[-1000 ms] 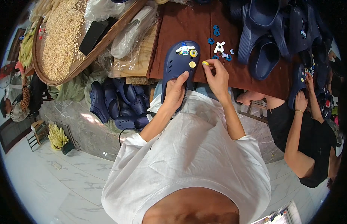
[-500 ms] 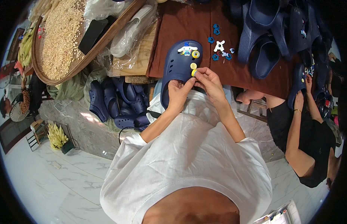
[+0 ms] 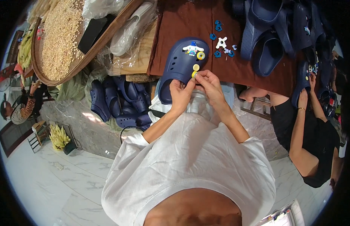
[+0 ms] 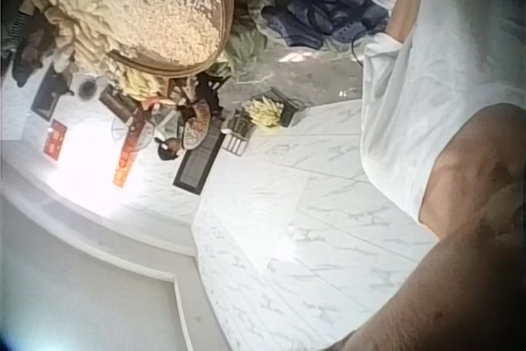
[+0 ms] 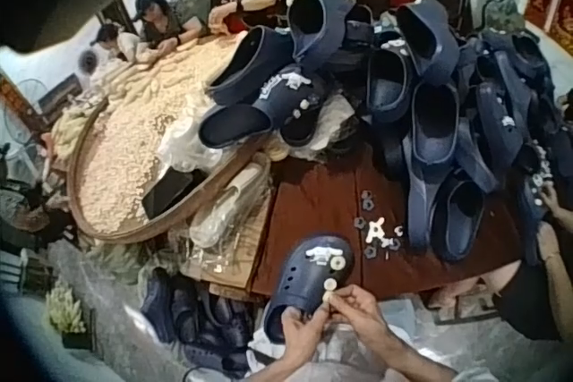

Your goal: Attaching decorative charms to blue clogs.

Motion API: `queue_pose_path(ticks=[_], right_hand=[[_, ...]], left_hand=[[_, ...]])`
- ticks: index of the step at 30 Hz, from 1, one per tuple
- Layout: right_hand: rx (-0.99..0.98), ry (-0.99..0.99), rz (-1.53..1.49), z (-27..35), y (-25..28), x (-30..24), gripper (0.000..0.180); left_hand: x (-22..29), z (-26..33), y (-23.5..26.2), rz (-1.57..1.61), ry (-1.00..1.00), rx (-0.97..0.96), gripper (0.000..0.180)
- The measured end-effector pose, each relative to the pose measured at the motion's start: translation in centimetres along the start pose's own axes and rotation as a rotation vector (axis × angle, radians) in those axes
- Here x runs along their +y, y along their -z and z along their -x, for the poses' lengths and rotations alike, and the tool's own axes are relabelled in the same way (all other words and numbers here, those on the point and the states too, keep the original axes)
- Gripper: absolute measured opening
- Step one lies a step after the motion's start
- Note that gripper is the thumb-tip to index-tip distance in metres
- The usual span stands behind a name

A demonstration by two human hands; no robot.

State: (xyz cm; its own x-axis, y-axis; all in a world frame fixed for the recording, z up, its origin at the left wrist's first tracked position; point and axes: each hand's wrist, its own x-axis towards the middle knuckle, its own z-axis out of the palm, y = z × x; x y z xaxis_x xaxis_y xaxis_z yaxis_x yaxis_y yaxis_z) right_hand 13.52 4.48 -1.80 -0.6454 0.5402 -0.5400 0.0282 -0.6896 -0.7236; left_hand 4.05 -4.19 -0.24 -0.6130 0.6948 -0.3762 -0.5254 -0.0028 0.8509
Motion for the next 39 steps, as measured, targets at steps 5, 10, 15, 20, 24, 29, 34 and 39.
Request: queue_pose_path(ticks=[5, 10, 15, 20, 24, 29, 34, 39], right_hand=[[-0.034, -0.188, -0.255, -0.1, -0.5, -0.2, 0.02], [-0.078, -0.205, -0.229, -0.3, -0.8, -0.8, 0.017], [0.004, -0.02, 0.019, -0.7, 0.0, -0.3, 0.021], [0.047, 0.178, 0.18, -1.0, 1.2, -0.3, 0.021], [0.237, 0.408, 0.634, -1.1, 2.4, -3.2, 0.018], [0.492, 0.739, 1.29, -3.8, 4.9, -6.5, 0.025], [0.547, 0.766, 1.511, -6.5, 4.6, -6.8, 0.036], [0.544, 0.731, 1.532, -7.1, 4.2, -6.8, 0.038]], left_hand=[[-0.5, 0.1, 0.2, -0.096, 0.023, -0.005, 0.023], [0.1, 0.1, -0.1, -0.038, -0.002, -0.012, 0.019], [0.5, -0.6, -0.6, -0.027, 0.037, -0.024, 0.021], [1.0, -1.2, -0.9, 0.056, 0.083, -0.026, 0.018], [-0.9, -2.0, 2.2, 0.342, 0.176, 0.011, 0.022], [0.9, -1.8, 1.1, 0.524, 0.241, 0.037, 0.024], [2.0, -2.2, 1.1, 0.589, 0.298, 0.035, 0.026], [2.6, -2.2, 1.7, 0.593, 0.315, 0.058, 0.027]])
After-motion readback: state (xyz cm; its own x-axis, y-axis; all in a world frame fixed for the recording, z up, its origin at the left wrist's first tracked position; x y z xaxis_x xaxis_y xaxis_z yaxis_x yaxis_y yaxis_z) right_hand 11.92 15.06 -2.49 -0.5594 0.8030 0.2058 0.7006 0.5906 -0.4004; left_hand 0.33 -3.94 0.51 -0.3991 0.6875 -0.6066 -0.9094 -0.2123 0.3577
